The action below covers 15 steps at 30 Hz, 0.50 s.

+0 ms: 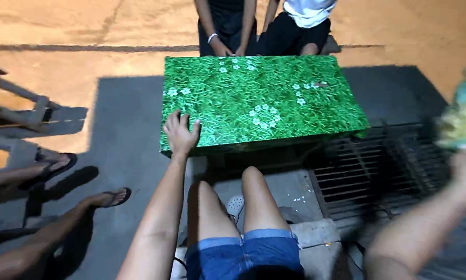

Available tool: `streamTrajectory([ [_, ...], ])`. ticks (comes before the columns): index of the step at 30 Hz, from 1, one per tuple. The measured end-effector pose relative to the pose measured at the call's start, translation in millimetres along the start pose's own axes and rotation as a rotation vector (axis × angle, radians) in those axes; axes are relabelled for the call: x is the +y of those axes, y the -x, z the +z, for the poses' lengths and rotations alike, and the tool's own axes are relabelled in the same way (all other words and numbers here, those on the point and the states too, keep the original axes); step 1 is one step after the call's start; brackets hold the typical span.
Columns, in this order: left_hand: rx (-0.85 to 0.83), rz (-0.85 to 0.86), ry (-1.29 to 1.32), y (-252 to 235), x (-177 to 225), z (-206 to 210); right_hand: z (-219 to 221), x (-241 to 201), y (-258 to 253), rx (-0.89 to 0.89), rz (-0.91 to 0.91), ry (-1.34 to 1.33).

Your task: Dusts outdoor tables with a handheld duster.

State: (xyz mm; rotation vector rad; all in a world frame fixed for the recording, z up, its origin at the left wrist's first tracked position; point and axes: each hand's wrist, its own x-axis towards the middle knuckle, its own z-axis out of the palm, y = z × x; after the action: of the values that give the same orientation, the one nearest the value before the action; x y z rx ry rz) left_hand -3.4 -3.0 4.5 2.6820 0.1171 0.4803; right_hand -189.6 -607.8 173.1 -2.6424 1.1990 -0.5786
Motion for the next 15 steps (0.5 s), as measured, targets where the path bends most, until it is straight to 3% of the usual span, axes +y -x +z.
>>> streamTrajectory([
  [2, 0.015, -0.009, -0.001, 1, 1, 0, 61, -14, 13, -0.056, -0.003, -0.14],
  [6, 0.044, -0.026, 0.007, 6, 2, 0, 146, -117, 127, -0.383, -0.044, -0.108],
  [12, 0.055, -0.043, 0.0, 4, -1, 3, 130, -197, 233, -0.887, -0.643, -0.174],
  [15, 0.067, -0.045, 0.025, 6, 4, -1, 138, -194, 215, -0.842, -0.798, -0.268],
])
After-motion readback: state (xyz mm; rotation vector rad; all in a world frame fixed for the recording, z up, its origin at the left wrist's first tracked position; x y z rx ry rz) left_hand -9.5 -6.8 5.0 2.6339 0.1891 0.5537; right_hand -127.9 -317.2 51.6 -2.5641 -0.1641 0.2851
